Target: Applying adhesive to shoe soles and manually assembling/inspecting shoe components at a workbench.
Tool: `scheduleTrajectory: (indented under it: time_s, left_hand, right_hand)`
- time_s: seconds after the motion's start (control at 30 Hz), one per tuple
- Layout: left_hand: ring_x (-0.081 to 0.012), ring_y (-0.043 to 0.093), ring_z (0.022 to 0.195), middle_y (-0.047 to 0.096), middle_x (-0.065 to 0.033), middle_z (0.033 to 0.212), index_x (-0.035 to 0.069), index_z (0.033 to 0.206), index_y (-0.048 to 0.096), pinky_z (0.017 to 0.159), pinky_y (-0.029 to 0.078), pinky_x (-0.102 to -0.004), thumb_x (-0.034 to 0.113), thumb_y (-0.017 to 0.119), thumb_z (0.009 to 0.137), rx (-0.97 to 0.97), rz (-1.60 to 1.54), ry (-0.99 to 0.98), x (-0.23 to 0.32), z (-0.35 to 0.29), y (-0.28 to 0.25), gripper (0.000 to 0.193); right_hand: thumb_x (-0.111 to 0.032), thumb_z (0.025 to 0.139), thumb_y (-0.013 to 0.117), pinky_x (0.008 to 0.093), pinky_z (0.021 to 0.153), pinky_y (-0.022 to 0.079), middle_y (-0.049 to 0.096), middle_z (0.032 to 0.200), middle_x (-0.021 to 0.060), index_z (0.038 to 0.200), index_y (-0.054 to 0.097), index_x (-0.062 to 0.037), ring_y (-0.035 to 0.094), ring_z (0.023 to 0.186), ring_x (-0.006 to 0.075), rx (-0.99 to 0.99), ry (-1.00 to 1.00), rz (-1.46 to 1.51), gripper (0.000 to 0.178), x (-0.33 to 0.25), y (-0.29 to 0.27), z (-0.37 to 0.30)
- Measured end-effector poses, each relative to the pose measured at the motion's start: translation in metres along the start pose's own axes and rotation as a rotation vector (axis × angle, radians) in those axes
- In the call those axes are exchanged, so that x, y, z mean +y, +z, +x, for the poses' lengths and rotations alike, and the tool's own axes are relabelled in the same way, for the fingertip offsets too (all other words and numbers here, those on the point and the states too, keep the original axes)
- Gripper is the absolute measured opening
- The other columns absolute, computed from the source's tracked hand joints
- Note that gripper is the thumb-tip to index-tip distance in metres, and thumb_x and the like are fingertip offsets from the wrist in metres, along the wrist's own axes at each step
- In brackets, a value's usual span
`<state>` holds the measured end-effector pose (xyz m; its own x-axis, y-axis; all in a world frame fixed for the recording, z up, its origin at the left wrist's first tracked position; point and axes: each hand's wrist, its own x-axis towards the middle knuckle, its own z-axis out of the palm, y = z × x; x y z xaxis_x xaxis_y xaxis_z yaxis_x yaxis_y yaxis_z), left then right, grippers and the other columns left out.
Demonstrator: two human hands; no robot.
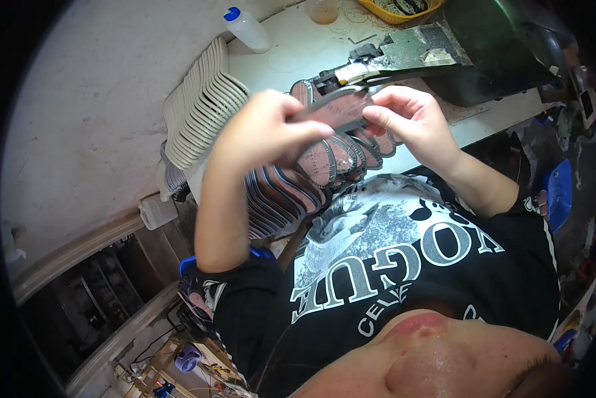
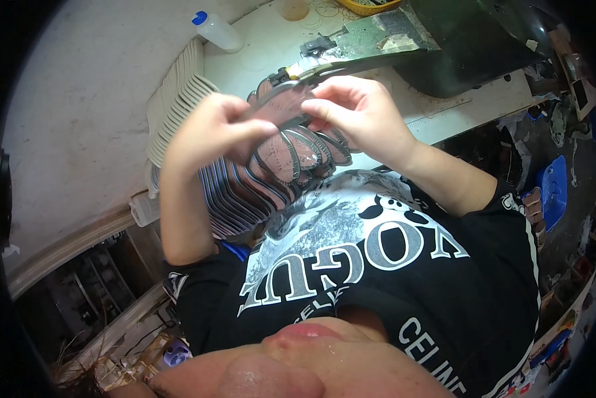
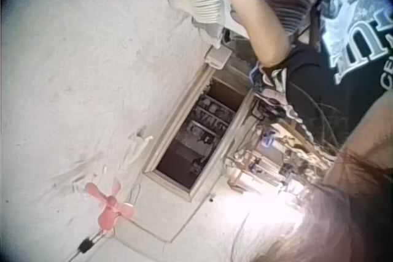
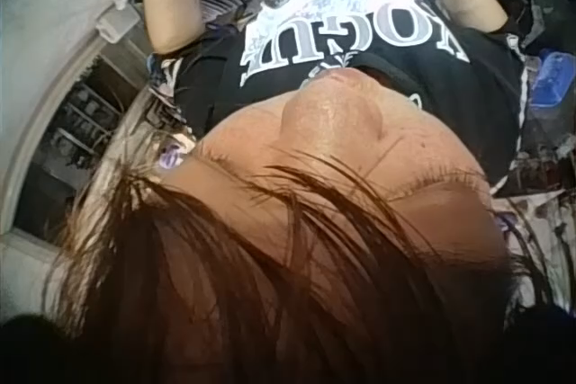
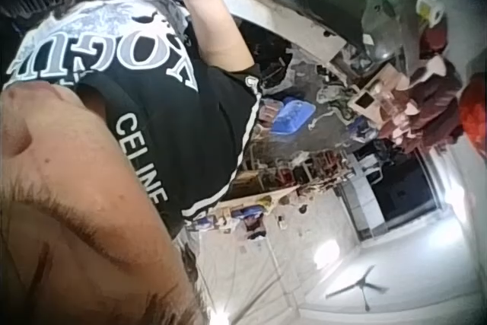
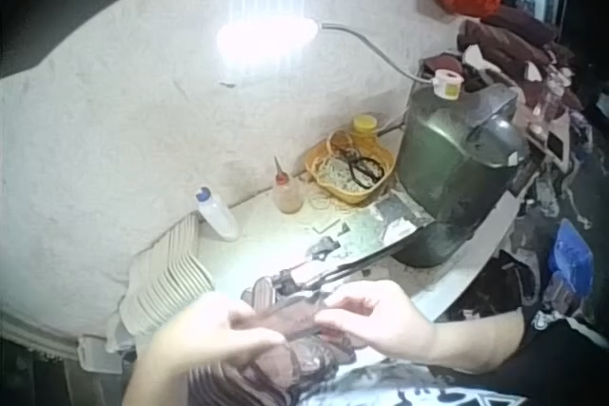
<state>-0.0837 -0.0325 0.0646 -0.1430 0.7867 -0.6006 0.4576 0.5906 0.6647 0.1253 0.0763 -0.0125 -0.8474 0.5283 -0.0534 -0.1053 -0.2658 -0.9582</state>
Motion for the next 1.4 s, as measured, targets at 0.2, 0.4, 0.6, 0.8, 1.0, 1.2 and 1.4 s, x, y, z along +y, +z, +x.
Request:
scheduleTrajectory:
  time_s: [0.2,0.4,0.6,0.8,1.0,1.2,1.4]
  left_hand:
    - [-0.0062,0.056,0.066,0.065,-0.0014,0.074,-0.002,0.092,0.067,0.057,0.045,-0.0217,0.021,0.074,0.081,-0.38,-0.066,0.181,0.006,0.066,-0.056,0.026]
    - [-0.0082,0.056,0.062,0.062,-0.0011,0.07,-0.002,0.083,0.066,0.054,0.043,-0.0223,0.017,0.076,0.078,-0.426,0.03,0.096,0.032,0.117,-0.06,0.021]
    - [-0.0071,0.051,0.058,0.058,-0.0001,0.063,0.0,0.074,0.064,0.051,0.039,-0.0234,0.018,0.076,0.078,-0.36,0.048,0.125,0.023,0.12,-0.053,0.023]
    - [-0.0059,0.048,0.058,0.057,-0.0001,0.064,-0.001,0.075,0.062,0.05,0.038,-0.0244,0.023,0.071,0.084,-0.083,0.121,0.065,0.005,0.079,-0.028,0.027]
    - [-0.0026,0.046,0.055,0.055,0.0037,0.062,-0.001,0.079,0.062,0.049,0.037,-0.02,0.026,0.067,0.089,0.305,-0.271,0.124,-0.033,0.029,0.032,0.03]
    - [-0.015,0.053,0.054,0.059,-0.0058,0.063,0.001,0.083,0.064,0.05,0.04,-0.0273,0.017,0.074,0.081,1.012,0.029,0.51,-0.059,-0.01,0.112,0.019]
    - [-0.024,0.058,0.051,0.062,-0.0077,0.064,0.006,0.084,0.066,0.05,0.042,-0.0319,0.013,0.077,0.076,1.032,0.068,0.627,-0.043,-0.022,0.116,0.015]
  right_hand:
    - [-0.021,0.096,0.057,0.0268,0.075,0.055,0.069,0.091,0.014,0.1,0.064,0.0065,0.068,0.083,0.017,0.0,0.246,0.36,0.029,0.012,0.025,-0.009]
    - [-0.025,0.099,0.051,0.0278,0.074,0.056,0.068,0.092,0.0172,0.105,0.06,0.0103,0.069,0.082,0.0193,0.105,0.229,0.385,0.037,0.031,0.025,0.006]
    - [-0.03,0.098,0.053,0.0259,0.067,0.056,0.068,0.085,0.0168,0.1,0.061,0.0089,0.069,0.075,0.019,0.141,0.316,0.401,0.04,0.014,0.017,0.007]
    - [-0.033,0.096,0.056,0.0252,0.064,0.057,0.068,0.083,0.0162,0.096,0.062,0.0075,0.07,0.071,0.0195,0.138,0.416,0.374,0.041,0.0,0.01,0.011]
    - [-0.032,0.094,0.059,0.0227,0.062,0.055,0.068,0.081,0.0113,0.094,0.063,0.0052,0.068,0.069,0.0152,-0.077,0.473,0.153,0.038,0.002,-0.012,0.016]
    - [-0.014,0.088,0.067,0.02,0.068,0.047,0.065,0.09,0.004,0.106,0.063,0.0004,0.06,0.075,0.0065,-0.181,0.192,-0.14,0.023,-0.008,0.003,-0.019]
    - [-0.008,0.081,0.073,0.0184,0.056,0.041,0.06,0.086,0.0028,0.108,0.063,-0.0016,0.051,0.062,0.0038,-0.159,-0.282,-0.269,0.03,-0.03,0.012,0.007]
